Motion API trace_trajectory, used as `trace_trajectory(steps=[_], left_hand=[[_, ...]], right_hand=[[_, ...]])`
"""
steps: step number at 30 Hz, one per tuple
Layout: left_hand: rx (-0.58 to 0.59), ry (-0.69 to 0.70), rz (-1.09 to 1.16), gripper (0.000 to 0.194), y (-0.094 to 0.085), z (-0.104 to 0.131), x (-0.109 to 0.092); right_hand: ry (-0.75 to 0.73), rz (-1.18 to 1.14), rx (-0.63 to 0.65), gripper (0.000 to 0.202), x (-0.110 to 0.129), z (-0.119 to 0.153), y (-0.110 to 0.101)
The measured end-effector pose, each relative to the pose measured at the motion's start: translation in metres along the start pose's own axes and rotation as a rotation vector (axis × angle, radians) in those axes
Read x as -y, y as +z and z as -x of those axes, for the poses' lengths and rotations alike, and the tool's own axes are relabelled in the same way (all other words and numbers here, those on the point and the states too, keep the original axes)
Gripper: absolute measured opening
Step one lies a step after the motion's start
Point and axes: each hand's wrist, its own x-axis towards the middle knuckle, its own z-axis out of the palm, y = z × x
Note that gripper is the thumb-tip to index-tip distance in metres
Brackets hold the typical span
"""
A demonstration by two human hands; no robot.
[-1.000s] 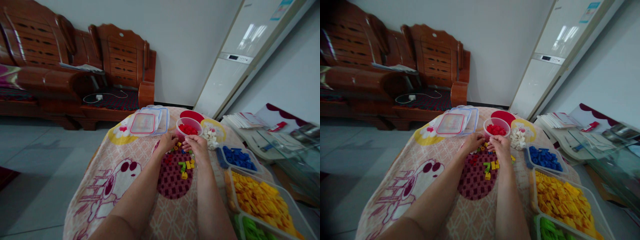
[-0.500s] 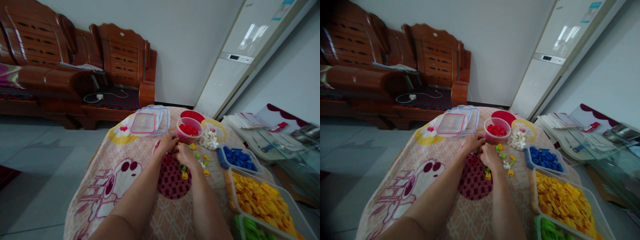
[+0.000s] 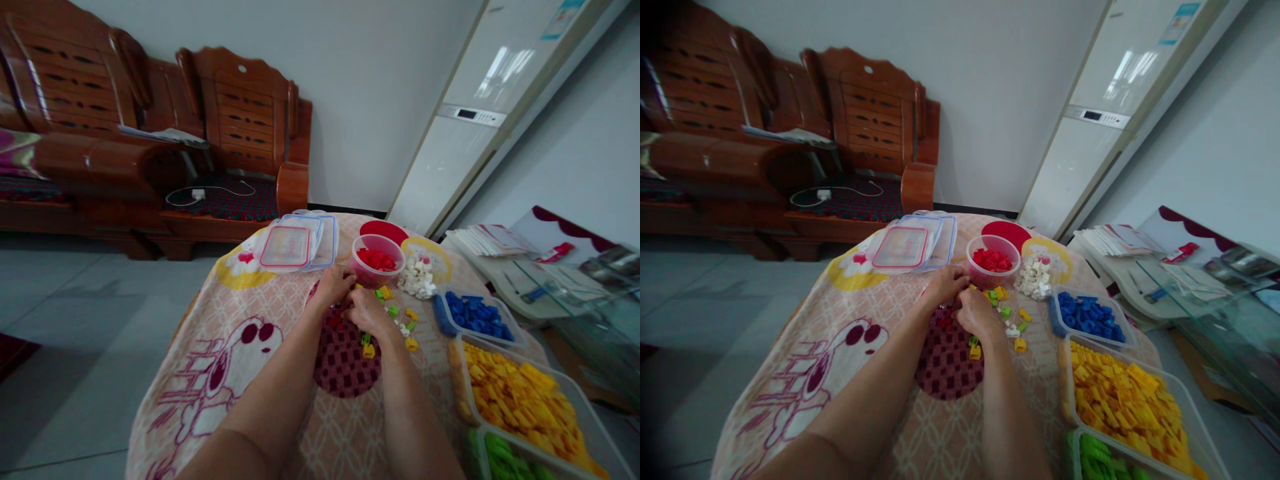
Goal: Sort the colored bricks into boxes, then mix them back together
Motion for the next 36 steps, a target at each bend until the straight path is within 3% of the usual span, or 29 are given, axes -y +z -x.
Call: trace_trajectory(steps=[5,15,26,36], left_hand=[[-0.026,0.022,-0.007,0.024,0.002,-0.001,0.003],[-0.016,0.046,-0.045,0.025,-0.002,0.001,-0.002],[-0.002,0.071,-0.036,0.025,0.001,-0.001,0.002],[0.010,0.083,-0.008,0.027,0.002,-0.002,0.005]], right_hand=[[-0.028,-0.124,-0.101,0.007,-0.003,0.001,-0.003],[0.137,-0.739,-0.210,0.011,-0.009,0.008,-0.014],[0.115,-1.212,-0.716,0.029,-0.025,0.003,-0.026],[0.108,-1.308,-0.905,0.031,-0.034,0.000,-0.024]])
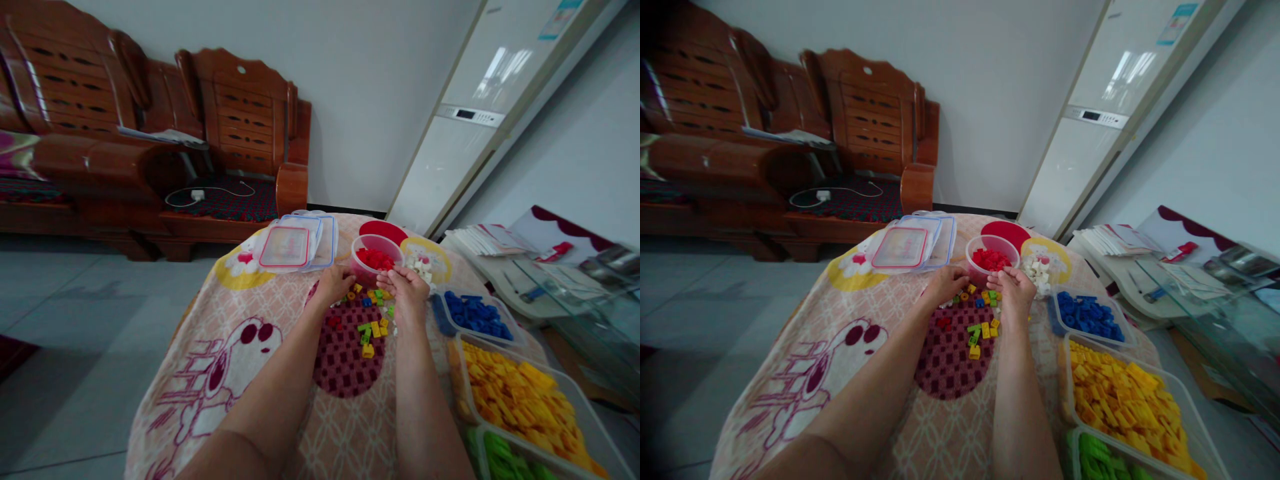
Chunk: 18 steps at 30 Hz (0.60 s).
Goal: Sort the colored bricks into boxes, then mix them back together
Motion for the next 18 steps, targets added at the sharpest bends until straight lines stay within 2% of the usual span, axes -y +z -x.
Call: trace_trajectory(steps=[10,13,18], left_hand=[[-0.004,-0.004,-0.007,0.026,-0.001,0.000,-0.002],[-0.012,-0.011,-0.017,0.026,-0.001,0.001,-0.003],[-0.029,-0.014,0.003,0.024,-0.001,0.002,-0.003]], right_hand=[[0.008,-0.003,0.039,0.029,0.004,0.001,0.001],[0.077,0.131,0.164,0.026,0.007,0.005,0.001],[0.201,0.452,0.506,0.025,0.005,0.015,0.002]])
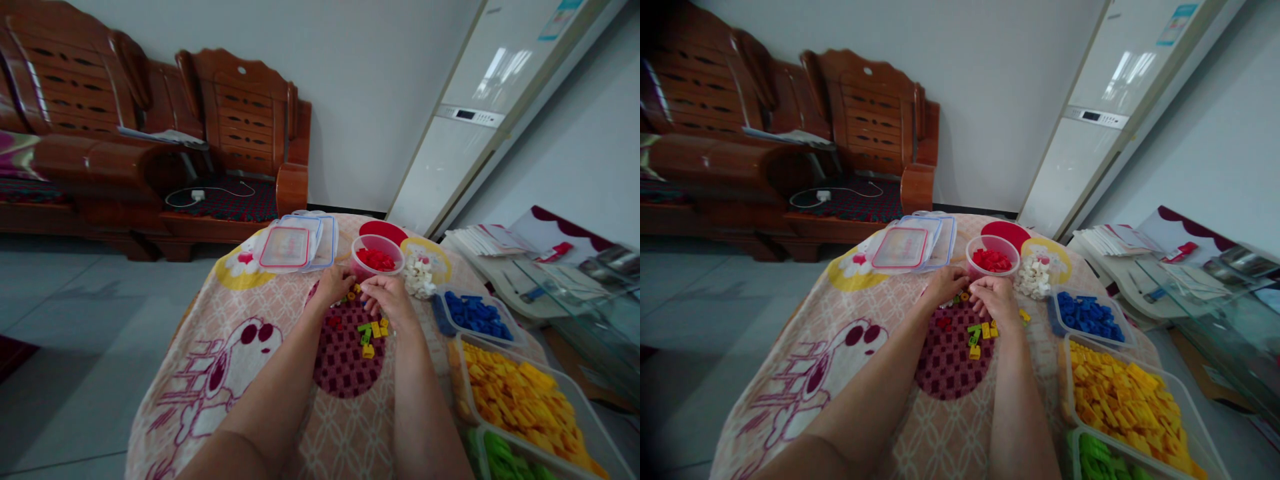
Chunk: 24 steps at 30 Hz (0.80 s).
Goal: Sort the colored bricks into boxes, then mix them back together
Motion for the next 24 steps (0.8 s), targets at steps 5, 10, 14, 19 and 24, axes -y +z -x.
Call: trace_trajectory(steps=[5,10,14,19,24], left_hand=[[0.005,-0.028,0.016,0.023,0.002,-0.001,0.002],[0.012,-0.064,0.031,0.024,0.001,-0.001,0.001],[0.012,-0.066,0.023,0.023,-0.001,0.000,-0.001],[0.017,-0.063,0.031,0.023,-0.002,0.001,-0.003],[0.013,-0.058,0.018,0.024,-0.001,0.000,-0.001]], right_hand=[[0.088,0.333,0.188,0.011,-0.003,0.000,0.011],[0.116,0.503,0.279,0.008,-0.006,0.000,0.022],[0.034,0.589,0.358,0.012,-0.008,-0.001,0.027],[-0.134,0.728,0.439,0.012,-0.005,-0.001,0.031],[-0.171,0.832,0.458,0.014,0.003,0.002,0.034]])
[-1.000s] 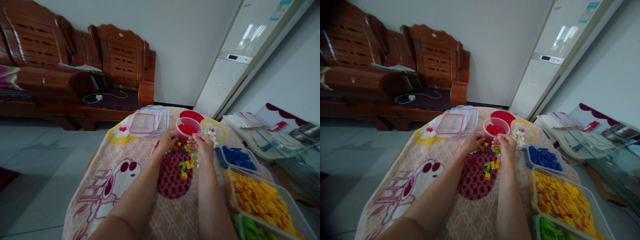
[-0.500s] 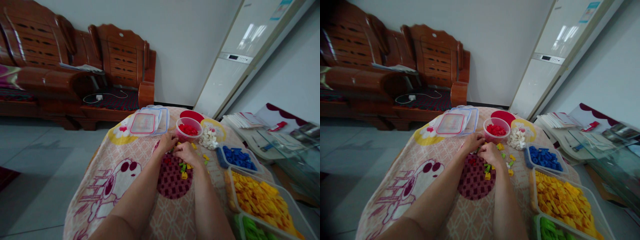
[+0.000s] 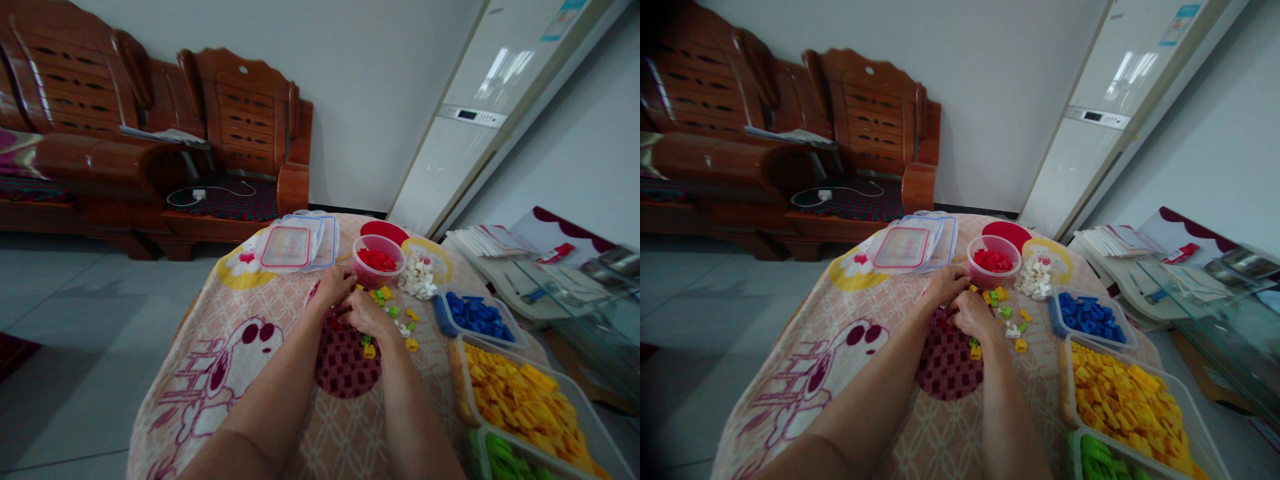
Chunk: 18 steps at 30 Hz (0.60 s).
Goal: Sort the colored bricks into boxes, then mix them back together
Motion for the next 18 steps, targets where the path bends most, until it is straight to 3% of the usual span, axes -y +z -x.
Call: trace_trajectory(steps=[10,18], left_hand=[[-0.005,0.008,0.002,0.022,0.0022,-0.0027,0.0035],[0.002,0.012,0.023,0.024,0.0019,-0.0015,0.0022]], right_hand=[[0.043,0.019,0.025,0.015,0.0015,-0.0013,0.0023],[0.221,-0.241,-0.004,0.006,-0.0037,0.0036,0.0012]])
